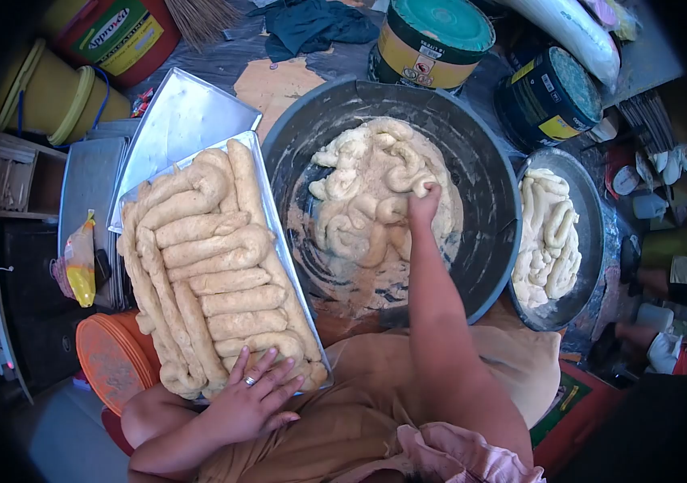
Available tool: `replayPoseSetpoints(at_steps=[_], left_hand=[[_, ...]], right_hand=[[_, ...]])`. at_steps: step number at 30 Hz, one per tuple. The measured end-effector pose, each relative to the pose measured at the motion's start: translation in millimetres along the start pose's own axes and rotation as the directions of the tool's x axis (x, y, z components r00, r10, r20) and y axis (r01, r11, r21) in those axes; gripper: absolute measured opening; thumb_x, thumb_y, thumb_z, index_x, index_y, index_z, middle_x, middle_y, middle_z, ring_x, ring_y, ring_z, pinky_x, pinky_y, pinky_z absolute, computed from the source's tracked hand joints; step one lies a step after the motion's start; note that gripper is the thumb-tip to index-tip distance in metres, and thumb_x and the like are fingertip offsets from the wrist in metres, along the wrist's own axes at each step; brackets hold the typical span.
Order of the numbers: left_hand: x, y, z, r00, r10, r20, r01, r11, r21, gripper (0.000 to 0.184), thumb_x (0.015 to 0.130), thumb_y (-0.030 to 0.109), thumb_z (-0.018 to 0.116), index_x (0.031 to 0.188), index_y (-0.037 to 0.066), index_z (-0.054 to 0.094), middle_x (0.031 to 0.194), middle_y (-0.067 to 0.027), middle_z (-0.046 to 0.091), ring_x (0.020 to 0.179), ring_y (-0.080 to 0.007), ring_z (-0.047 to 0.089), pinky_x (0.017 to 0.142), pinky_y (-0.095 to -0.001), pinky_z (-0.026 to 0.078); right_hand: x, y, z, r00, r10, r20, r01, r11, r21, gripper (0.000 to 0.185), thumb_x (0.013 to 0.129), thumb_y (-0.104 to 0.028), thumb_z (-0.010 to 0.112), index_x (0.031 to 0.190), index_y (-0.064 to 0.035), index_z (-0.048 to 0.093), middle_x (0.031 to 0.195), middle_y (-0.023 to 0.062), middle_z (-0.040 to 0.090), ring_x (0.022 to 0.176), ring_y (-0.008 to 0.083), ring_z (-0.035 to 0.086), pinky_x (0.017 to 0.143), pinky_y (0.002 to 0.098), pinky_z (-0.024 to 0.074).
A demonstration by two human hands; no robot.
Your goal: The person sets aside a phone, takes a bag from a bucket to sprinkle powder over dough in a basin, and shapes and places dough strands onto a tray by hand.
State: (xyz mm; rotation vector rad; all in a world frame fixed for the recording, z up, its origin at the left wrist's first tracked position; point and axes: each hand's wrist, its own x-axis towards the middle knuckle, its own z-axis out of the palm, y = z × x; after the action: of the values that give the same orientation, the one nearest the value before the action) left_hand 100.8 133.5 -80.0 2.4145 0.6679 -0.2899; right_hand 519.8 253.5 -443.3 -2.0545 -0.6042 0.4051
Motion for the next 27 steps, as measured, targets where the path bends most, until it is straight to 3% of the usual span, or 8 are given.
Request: replayPoseSetpoints(at_steps=[3, 6, 9, 13, 15, 17, 20, 27], left_hand=[[1, -2, 3, 1.000, 0.020, 0.007, -0.020, 1.000, -0.013, 0.056, 0.084, 0.048, 0.063, 0.130, 0.015, 0.054, 0.137, -0.0103, 0.049, 0.134, -0.0325, 0.039, 0.111, -0.0577, 0.021], [-2, -3, 6, 0.998, 0.046, 0.040, -0.046, 0.999, -0.012, 0.056, 0.085, 0.047, 0.062, 0.131, 0.015, 0.053, 0.135, -0.0102, 0.050, 0.132, -0.0319, 0.040, 0.111, -0.0554, 0.023], [-4, -4, 7, 0.997, 0.062, 0.042, -0.062, 0.998, 0.008, 0.058, 0.084, 0.047, 0.064, 0.131, 0.014, 0.053, 0.135, -0.0104, 0.051, 0.131, -0.0322, 0.041, 0.112, -0.0539, 0.023], [-8, -3, 9, 0.999, 0.038, 0.014, -0.037, 0.999, -0.030, 0.057, 0.086, 0.046, 0.061, 0.132, 0.014, 0.052, 0.133, -0.0098, 0.052, 0.131, -0.0312, 0.042, 0.111, -0.0530, 0.025], [-5, -2, 6, 0.999, 0.043, 0.014, -0.042, 0.999, -0.032, 0.057, 0.086, 0.047, 0.061, 0.132, 0.014, 0.052, 0.133, -0.0098, 0.052, 0.131, -0.0312, 0.042, 0.111, -0.0532, 0.025], [-4, -1, 5, 0.999, 0.043, 0.009, -0.043, 0.998, -0.035, 0.058, 0.086, 0.047, 0.061, 0.132, 0.014, 0.051, 0.132, -0.0098, 0.052, 0.130, -0.0313, 0.042, 0.111, -0.0534, 0.025], [-5, -3, 7, 0.999, 0.048, 0.001, -0.048, 0.998, -0.037, 0.058, 0.086, 0.047, 0.060, 0.132, 0.013, 0.051, 0.132, -0.0098, 0.052, 0.130, -0.0314, 0.043, 0.111, -0.0536, 0.024], [-13, -6, 9, 0.998, 0.062, 0.018, -0.062, 0.998, -0.015, 0.062, 0.085, 0.049, 0.063, 0.133, 0.012, 0.050, 0.134, -0.0113, 0.052, 0.130, -0.0332, 0.043, 0.112, -0.0539, 0.022]], right_hand=[[-18, -38, -41, 0.777, 0.048, 0.627, -0.397, 0.810, 0.431, 0.043, 0.068, -0.002, 0.067, 0.107, -0.0067, 0.049, 0.102, 0.0108, 0.054, 0.101, 0.0220, 0.055, 0.091, 0.0310, 0.0439], [-33, -60, -97, 0.208, 0.046, 0.977, -0.561, 0.824, 0.081, 0.046, 0.070, -0.004, 0.068, 0.113, -0.0068, 0.050, 0.106, 0.0113, 0.056, 0.099, 0.0211, 0.058, 0.089, 0.0290, 0.0457], [-27, -79, -107, 0.405, 0.458, 0.791, -0.263, 0.887, -0.379, 0.053, 0.074, -0.008, 0.070, 0.122, -0.0050, 0.049, 0.108, 0.0138, 0.058, 0.100, 0.0252, 0.060, 0.090, 0.0340, 0.0471], [-11, -27, -36, 0.998, -0.017, 0.055, 0.028, 0.978, -0.208, 0.067, 0.083, -0.032, 0.068, 0.138, -0.0045, 0.041, 0.140, 0.0242, 0.040, 0.127, 0.0348, 0.044, 0.107, 0.0503, 0.0322], [-33, -9, 28, 0.999, -0.023, 0.035, 0.035, 0.917, -0.398, 0.072, 0.090, -0.050, 0.053, 0.146, -0.0110, 0.032, 0.153, 0.0244, 0.018, 0.140, 0.0350, 0.026, 0.113, 0.0540, 0.0185], [-79, -55, 41, 0.876, -0.107, 0.471, 0.427, 0.627, -0.651, 0.070, 0.094, -0.057, 0.036, 0.150, -0.0183, 0.025, 0.157, 0.0163, 0.011, 0.144, 0.0340, 0.015, 0.115, 0.0542, 0.0113], [-84, -65, 40, 0.627, -0.166, 0.761, 0.733, 0.454, -0.506, 0.061, 0.096, -0.052, 0.032, 0.150, -0.0239, 0.024, 0.158, 0.0104, 0.012, 0.145, 0.0344, 0.011, 0.114, 0.0590, 0.0096], [-32, -7, -24, 0.895, 0.295, 0.334, 0.023, 0.718, -0.696, 0.064, 0.097, -0.051, 0.030, 0.152, -0.0242, 0.013, 0.159, 0.0085, 0.010, 0.145, 0.0314, 0.015, 0.110, 0.0641, 0.0102]])
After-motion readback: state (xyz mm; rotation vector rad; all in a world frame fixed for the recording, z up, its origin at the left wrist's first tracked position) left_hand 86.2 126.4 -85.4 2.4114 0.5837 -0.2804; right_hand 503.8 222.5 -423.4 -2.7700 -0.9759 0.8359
